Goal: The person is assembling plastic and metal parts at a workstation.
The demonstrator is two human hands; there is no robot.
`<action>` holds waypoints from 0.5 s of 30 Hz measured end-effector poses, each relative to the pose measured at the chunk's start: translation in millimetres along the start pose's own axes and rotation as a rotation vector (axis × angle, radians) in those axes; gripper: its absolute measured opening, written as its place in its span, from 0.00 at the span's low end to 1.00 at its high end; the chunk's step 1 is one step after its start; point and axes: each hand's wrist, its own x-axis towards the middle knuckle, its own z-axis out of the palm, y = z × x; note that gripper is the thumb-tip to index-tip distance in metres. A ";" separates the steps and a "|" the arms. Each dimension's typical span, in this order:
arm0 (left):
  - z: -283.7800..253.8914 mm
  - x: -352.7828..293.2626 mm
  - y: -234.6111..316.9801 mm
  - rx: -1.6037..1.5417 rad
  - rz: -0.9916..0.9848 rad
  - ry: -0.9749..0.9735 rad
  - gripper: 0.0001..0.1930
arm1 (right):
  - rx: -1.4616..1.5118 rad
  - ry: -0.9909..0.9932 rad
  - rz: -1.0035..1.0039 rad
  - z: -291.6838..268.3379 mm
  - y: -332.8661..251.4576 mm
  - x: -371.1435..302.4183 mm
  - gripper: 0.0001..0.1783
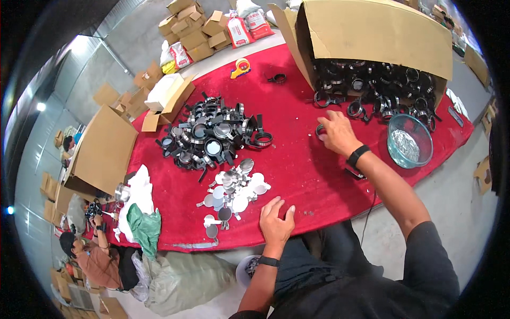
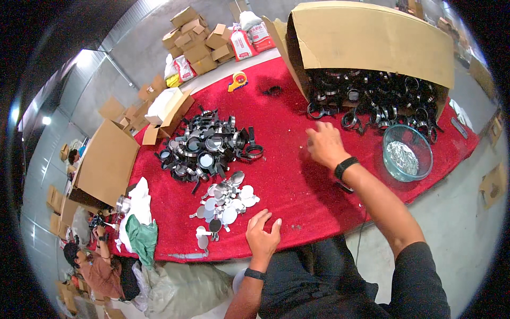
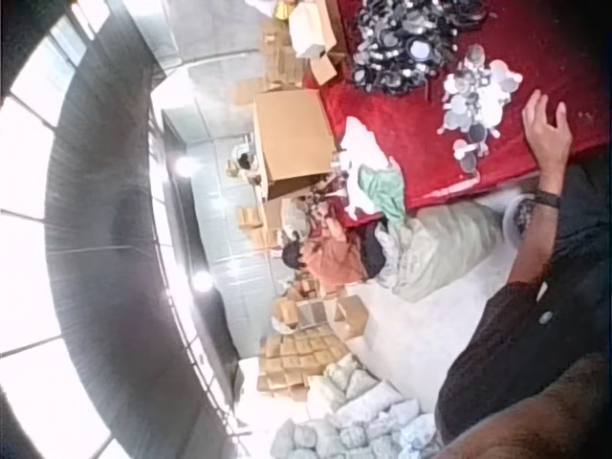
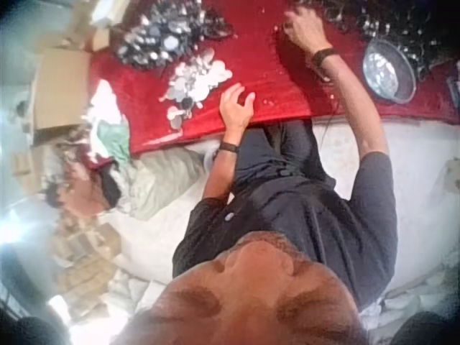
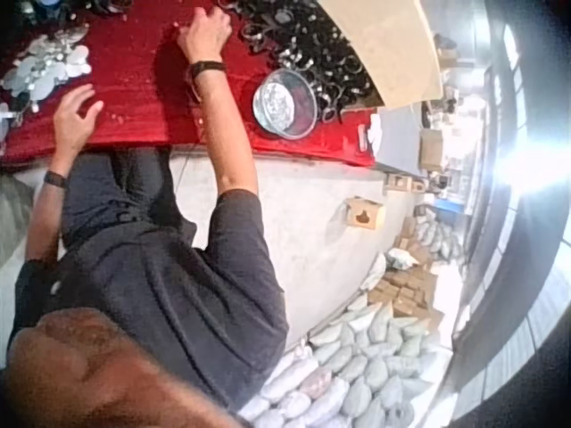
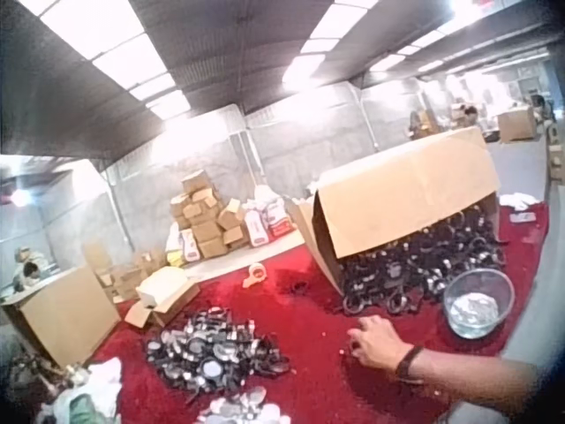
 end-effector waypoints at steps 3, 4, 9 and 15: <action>1.4 -1.9 -0.2 0.014 0.027 0.011 0.17 | -0.071 -0.362 0.034 17.1 40.6 -18.5 0.11; 1.8 -2.2 0.8 0.025 0.044 0.018 0.17 | -0.033 -0.401 0.028 21.0 47.9 -24.8 0.09; 5.8 -3.7 -2.3 0.011 0.057 0.043 0.17 | 0.031 -0.160 -0.011 19.0 56.8 -50.6 0.07; 0.6 -2.5 -5.4 0.009 0.001 0.044 0.18 | 1.235 -0.223 0.669 -0.6 -32.3 -85.8 0.11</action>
